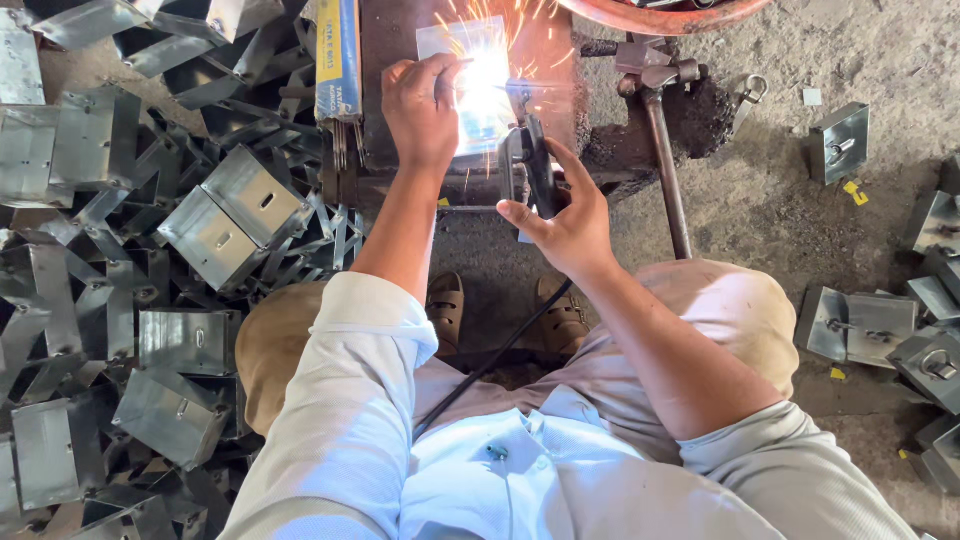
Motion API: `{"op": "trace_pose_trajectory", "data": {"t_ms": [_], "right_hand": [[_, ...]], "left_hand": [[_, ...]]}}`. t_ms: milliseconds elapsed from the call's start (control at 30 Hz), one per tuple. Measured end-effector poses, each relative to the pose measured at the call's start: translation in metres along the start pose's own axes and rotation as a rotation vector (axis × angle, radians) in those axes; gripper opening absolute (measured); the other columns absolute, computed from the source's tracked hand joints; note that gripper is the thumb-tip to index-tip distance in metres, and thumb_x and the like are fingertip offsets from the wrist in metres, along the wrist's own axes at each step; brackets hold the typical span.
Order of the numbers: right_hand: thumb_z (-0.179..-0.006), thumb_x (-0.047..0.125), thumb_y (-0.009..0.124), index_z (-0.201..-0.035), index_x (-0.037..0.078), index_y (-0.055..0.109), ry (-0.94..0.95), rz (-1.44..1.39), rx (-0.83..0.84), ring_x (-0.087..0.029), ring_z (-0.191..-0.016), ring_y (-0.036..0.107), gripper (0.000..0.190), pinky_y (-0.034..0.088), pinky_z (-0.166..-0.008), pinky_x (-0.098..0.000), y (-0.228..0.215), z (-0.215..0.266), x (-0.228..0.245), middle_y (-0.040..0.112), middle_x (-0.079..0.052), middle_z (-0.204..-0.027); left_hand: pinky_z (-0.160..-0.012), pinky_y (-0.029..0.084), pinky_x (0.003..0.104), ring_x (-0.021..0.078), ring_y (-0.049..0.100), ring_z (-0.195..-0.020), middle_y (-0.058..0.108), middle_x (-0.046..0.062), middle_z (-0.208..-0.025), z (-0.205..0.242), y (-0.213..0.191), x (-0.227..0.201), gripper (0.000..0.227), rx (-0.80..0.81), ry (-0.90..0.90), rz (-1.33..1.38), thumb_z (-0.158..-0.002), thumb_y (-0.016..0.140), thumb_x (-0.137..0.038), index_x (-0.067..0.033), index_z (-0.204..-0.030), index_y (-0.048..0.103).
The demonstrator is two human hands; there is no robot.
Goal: The person sits on the floor and welds metal hasps onto small rectangular metal boxes. They pick up a box, place a hasp on it, and use a welding torch to secure it, creating bright sparks. The person repeats this process for multiple boxes, stacking the finished ones nearby.
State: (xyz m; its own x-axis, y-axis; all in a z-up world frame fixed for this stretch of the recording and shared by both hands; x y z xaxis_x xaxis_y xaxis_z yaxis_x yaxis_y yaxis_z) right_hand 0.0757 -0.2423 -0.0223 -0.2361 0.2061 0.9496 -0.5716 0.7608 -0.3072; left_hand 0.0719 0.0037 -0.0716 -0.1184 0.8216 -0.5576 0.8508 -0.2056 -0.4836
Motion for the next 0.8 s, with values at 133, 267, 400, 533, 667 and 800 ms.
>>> {"op": "trace_pose_trajectory", "data": {"t_ms": [133, 267, 400, 533, 667, 800], "right_hand": [[-0.081, 0.043, 0.088, -0.151, 0.006, 0.05, 0.047, 0.004, 0.022, -0.012, -0.089, 0.073, 0.087, 0.058, -0.076, -0.0266, 0.0003, 0.0014, 0.0023, 0.073, -0.007, -0.11], [-0.084, 0.035, 0.092, -0.151, 0.002, 0.047, -0.137, 0.038, -0.017, -0.015, -0.101, 0.07, 0.087, 0.06, -0.082, -0.0282, 0.0033, 0.001, 0.0002, 0.068, -0.009, -0.123], [-0.081, 0.032, 0.094, -0.15, 0.001, 0.048, -0.101, 0.062, -0.024, -0.015, -0.097, 0.068, 0.088, 0.059, -0.078, -0.0287, 0.0062, 0.0023, 0.0002, 0.066, -0.009, -0.122], [-0.077, 0.034, 0.095, -0.149, 0.002, 0.048, -0.061, 0.116, -0.04, -0.014, -0.089, 0.067, 0.092, 0.058, -0.075, -0.0286, 0.0074, 0.0018, 0.0008, 0.066, -0.009, -0.121], [-0.078, 0.036, 0.095, -0.15, 0.001, 0.046, -0.052, 0.122, -0.024, -0.014, -0.088, 0.066, 0.095, 0.058, -0.074, -0.0288, 0.0071, 0.0013, 0.0012, 0.065, -0.01, -0.119], [-0.077, 0.039, 0.094, -0.151, 0.0, 0.043, -0.013, 0.121, 0.003, -0.014, -0.088, 0.068, 0.097, 0.059, -0.073, -0.0291, 0.0055, 0.0001, 0.0032, 0.065, -0.011, -0.118]], "left_hand": [[-0.088, 0.05, 0.04, 0.0303, 0.062, -0.097, 0.076, 0.005, -0.093, 0.0004, 0.0004, 0.0, 0.009, 0.018, -0.04, 0.038, -0.09, 0.076, -0.01, -0.014, -0.099, 0.077], [-0.093, 0.054, 0.039, 0.0281, 0.064, -0.099, 0.076, 0.005, -0.098, 0.0011, 0.0015, 0.003, 0.007, 0.047, -0.065, 0.086, -0.096, 0.074, -0.01, -0.0138, -0.102, 0.076], [-0.086, 0.055, 0.039, 0.0294, 0.063, -0.101, 0.076, 0.004, -0.096, 0.0034, 0.0031, 0.0016, 0.006, -0.002, -0.08, 0.088, -0.092, 0.077, -0.012, -0.0145, -0.098, 0.078], [-0.087, 0.054, 0.041, 0.0286, 0.064, -0.101, 0.077, 0.003, -0.094, 0.0014, 0.0062, 0.0057, 0.005, -0.018, -0.071, 0.001, -0.091, 0.078, -0.013, -0.0148, -0.096, 0.078], [-0.089, 0.053, 0.041, 0.0294, 0.064, -0.1, 0.078, 0.003, -0.096, 0.0017, 0.0055, 0.0065, 0.006, -0.009, -0.043, -0.013, -0.091, 0.077, -0.013, -0.0138, -0.097, 0.078], [-0.091, 0.051, 0.041, 0.0294, 0.064, -0.1, 0.079, 0.003, -0.098, 0.0004, 0.0027, 0.0044, 0.005, 0.018, -0.044, 0.002, -0.094, 0.075, -0.013, -0.0132, -0.099, 0.077]]}}
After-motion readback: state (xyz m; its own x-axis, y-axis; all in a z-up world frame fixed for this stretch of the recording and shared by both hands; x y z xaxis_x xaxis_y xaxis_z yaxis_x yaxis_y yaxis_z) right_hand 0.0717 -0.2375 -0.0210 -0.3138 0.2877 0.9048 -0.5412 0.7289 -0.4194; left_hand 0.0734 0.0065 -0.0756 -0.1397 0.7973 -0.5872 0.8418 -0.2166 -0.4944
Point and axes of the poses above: each hand's wrist, its own z-axis away from the middle knuckle, its own y-axis out of the palm, x = y × z, the point moved 1 cm from there along -z, towards the middle knuckle
